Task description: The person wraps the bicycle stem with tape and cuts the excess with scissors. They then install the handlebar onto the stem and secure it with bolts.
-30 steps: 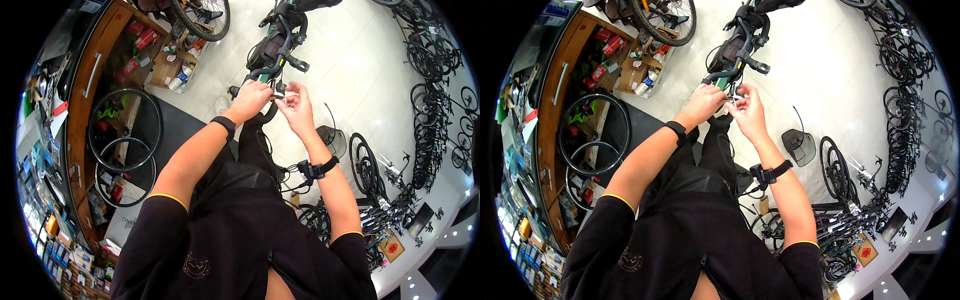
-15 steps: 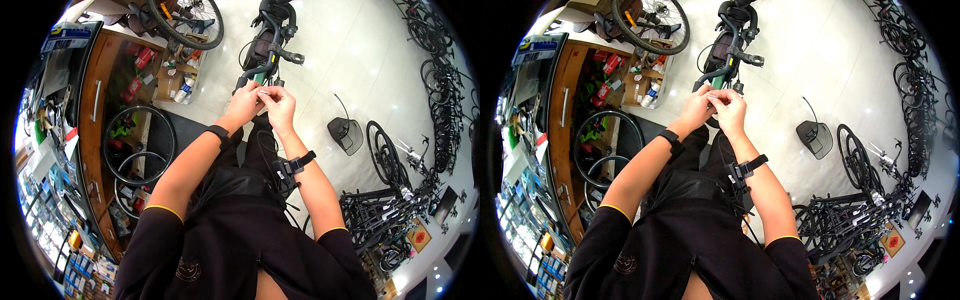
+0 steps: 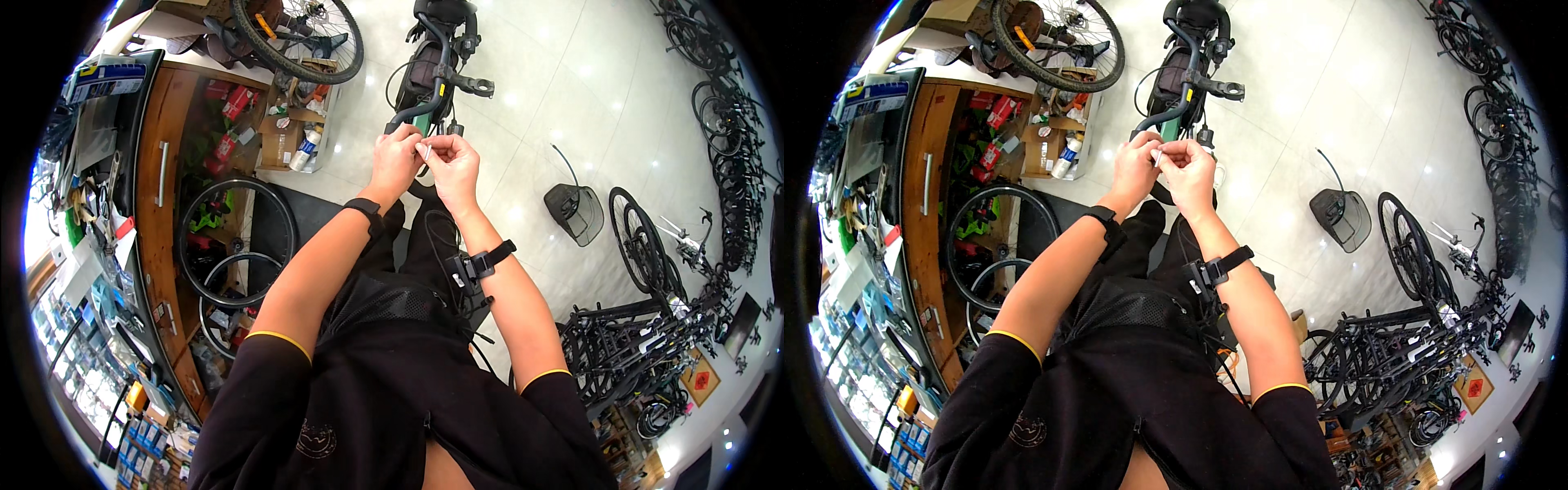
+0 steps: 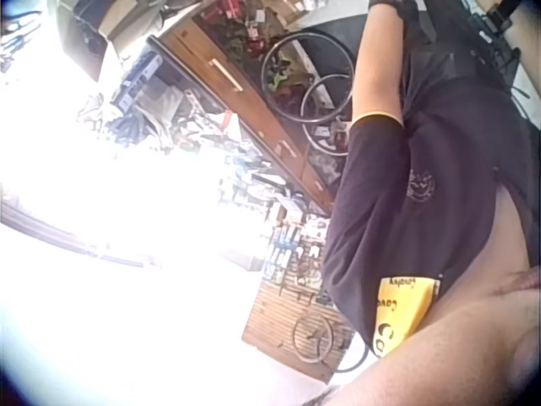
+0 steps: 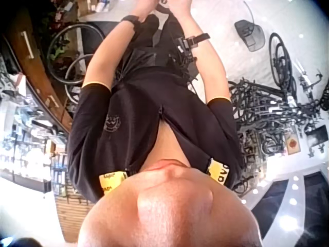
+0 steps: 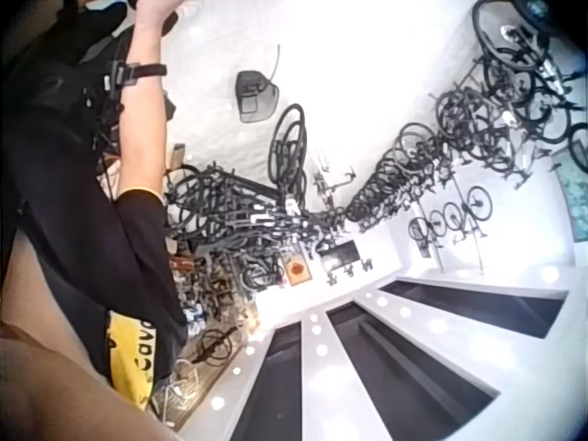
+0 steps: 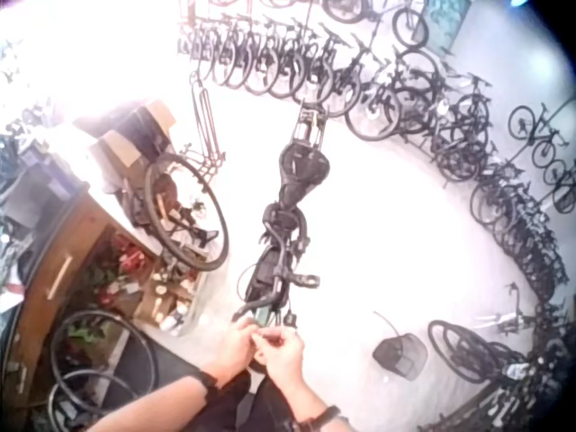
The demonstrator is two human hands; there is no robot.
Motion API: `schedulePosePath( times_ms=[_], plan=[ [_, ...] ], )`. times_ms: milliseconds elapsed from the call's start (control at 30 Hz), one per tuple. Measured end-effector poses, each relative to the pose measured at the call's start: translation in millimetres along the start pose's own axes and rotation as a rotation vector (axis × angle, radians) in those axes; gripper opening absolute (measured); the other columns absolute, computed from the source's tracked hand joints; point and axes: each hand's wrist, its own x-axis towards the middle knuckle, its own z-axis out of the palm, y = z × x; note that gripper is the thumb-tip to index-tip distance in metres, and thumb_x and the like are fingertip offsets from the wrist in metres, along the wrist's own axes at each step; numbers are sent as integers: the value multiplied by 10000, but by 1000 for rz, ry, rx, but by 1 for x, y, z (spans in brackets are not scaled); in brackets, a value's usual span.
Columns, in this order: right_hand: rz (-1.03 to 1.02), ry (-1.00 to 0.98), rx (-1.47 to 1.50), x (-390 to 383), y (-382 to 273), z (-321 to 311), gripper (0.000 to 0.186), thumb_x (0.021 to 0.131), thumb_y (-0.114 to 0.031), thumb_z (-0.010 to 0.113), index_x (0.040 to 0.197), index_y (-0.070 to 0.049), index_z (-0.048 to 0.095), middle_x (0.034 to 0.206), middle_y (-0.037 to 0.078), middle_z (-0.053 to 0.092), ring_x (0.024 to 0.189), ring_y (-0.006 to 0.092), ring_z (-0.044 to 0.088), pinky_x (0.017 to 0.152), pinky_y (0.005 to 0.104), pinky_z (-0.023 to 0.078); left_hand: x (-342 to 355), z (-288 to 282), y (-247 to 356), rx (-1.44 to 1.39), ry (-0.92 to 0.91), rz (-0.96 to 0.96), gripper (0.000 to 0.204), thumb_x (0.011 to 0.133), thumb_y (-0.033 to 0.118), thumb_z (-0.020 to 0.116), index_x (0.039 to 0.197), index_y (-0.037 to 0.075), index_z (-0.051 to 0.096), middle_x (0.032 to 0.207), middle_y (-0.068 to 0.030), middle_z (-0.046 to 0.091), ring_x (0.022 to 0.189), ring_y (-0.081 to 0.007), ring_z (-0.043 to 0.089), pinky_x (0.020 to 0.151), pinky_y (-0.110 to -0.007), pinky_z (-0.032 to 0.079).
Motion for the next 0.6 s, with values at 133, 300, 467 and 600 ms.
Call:
schedulePosePath(
  times_ms=[133,300,467,600],
  plan=[
    [3,-18,-103,-1,-2,-2,102,874,7,706,969,18,669,933,47,689,792,81,635,713,223,521,-1,-10,12,-67,-36,-24,178,750,100,732,923,88,691,955,-31,640,852,-273,623,738,-409,460],
    [-78,-39,-177,0,3,-6,113,876,7,700,984,18,665,933,42,687,803,84,637,716,233,523,0,-7,5,-63,-21,20,199,754,114,724,950,88,698,902,-25,634,862,-261,622,740,-414,456],
    [24,-63,-55,-2,-19,1,94,855,16,722,901,-1,642,928,53,694,788,92,643,714,233,534,-2,-1,2,14,7,24,97,747,114,705,813,96,637,873,-19,622,858,-262,612,702,-410,418],
    [-19,-64,-92,-2,-10,-4,81,862,14,716,912,3,654,909,52,697,758,86,636,703,227,527,0,1,3,52,6,-13,163,743,150,736,753,97,582,842,-20,600,836,-261,604,683,-407,409]
  ],
)
